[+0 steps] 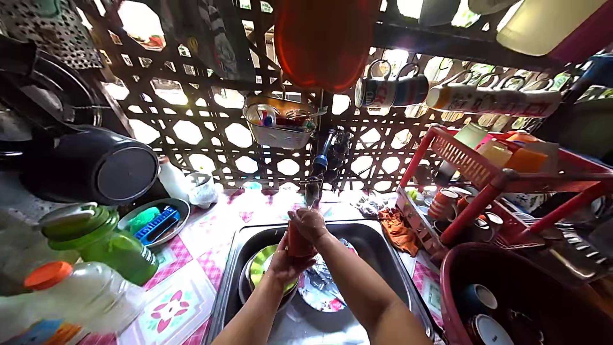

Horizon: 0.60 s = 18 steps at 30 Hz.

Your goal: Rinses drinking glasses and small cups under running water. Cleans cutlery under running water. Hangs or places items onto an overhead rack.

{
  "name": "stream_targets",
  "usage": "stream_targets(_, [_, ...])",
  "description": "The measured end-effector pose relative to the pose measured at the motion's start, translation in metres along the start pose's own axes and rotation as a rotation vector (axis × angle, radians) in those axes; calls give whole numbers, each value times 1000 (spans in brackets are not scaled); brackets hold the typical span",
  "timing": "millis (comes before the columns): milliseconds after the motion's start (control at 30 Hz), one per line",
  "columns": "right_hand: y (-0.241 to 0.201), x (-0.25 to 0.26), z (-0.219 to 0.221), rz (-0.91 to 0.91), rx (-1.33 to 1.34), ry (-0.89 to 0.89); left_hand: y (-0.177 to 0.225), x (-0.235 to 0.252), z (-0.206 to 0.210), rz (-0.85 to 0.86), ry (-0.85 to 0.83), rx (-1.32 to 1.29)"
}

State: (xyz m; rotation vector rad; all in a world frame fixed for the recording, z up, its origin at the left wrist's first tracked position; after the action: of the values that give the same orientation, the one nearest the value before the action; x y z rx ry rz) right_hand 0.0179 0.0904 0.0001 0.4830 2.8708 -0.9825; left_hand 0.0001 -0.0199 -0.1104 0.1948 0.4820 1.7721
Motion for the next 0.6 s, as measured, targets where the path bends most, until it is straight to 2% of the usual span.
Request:
stream_targets(67, [5,1,4,-15,-15,-33,-5,0,1,119,81,-62])
stream_targets(200, [4,-1,3,249,62,-167,-11,7,-5,551,229,423])
stream_targets(233, [4,-2,3,278,79,-172,-10,8,-4,606,277,460])
stream_targets(333, [1,-8,4,161,-57,-127,-4,12,-1,536,327,248])
stream_targets(400, [-8,-19,7,10,-219,-145,3,15,-1,393,216,41])
stream_targets(467, [-11,-30,8,-59,-242,-157,6,16,-2,310,128,-12])
stream_targets(533, [-3,-36,8,-3,8,-116,11,13,0,418,198,176])
stream_targets(600, [20,-39,19,80,577,61,17,7,4,553,288,512])
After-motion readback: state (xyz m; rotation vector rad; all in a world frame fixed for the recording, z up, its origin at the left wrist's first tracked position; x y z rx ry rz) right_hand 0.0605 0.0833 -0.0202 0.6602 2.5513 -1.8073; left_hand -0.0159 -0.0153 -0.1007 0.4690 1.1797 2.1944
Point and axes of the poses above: each hand's wrist, its own x-axis towards the middle knuckle, its own z-axis out of the palm, y = z × x, the point moved 3 cm from there along x, towards the middle knuckle, and after that the axes turned 12 degrees about -y, right-handed, at the moved point
